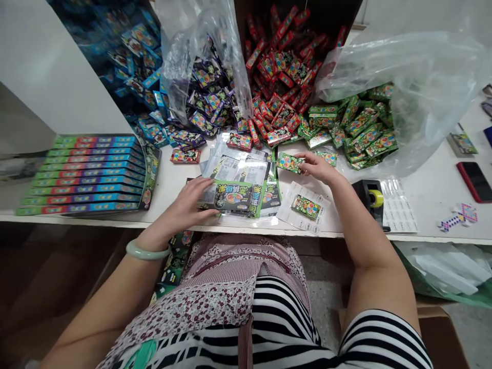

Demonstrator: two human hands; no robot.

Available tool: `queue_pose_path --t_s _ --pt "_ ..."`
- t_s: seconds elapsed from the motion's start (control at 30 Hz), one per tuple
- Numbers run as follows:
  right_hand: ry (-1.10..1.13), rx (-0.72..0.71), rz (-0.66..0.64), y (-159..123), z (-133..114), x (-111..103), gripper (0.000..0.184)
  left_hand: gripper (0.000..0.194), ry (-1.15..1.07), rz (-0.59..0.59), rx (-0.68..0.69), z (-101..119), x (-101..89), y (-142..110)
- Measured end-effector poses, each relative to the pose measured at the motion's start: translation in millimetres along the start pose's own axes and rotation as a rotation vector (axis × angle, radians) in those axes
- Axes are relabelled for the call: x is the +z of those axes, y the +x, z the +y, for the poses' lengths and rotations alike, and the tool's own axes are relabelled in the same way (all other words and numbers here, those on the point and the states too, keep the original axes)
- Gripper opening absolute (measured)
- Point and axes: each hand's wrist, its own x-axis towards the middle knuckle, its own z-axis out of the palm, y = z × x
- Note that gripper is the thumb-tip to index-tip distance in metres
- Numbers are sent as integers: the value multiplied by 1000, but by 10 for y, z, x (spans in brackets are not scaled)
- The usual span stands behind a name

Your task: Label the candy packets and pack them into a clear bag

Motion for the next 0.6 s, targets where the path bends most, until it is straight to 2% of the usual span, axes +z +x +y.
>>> queue_pose_path --t_s 0.07,0.13,0.2,0.3,0.37,0.43,0.5,0.57,0.6 --pt "53 40 42 28 10 52 37 85 66 -107 56 66 33 87" --pt "110 102 141 51 25 116 35 91 125 -193 75 110 58 158" --pt "74 180 223 44 46 169 35 93 160 -260 68 127 71 209" --pt "-312 202 253 -13 65 184 30 90 181 -309 48 113 83 241" --pt "-629 75 268 -32 55 143 30 87 178 -313 56 105 87 248" --pt "-834 -121 230 18 33 75 43 85 167 -298 68 116 81 258" --pt "-939 -244 114 140 20 -3 67 89 155 -256 76 146 54 273" --pt "-994 -245 -14 285 29 -67 83 95 136 -176 81 180 3 282" --pt "-1002 -224 -60 339 37 -85 84 98 121 -131 84 193 -27 280"
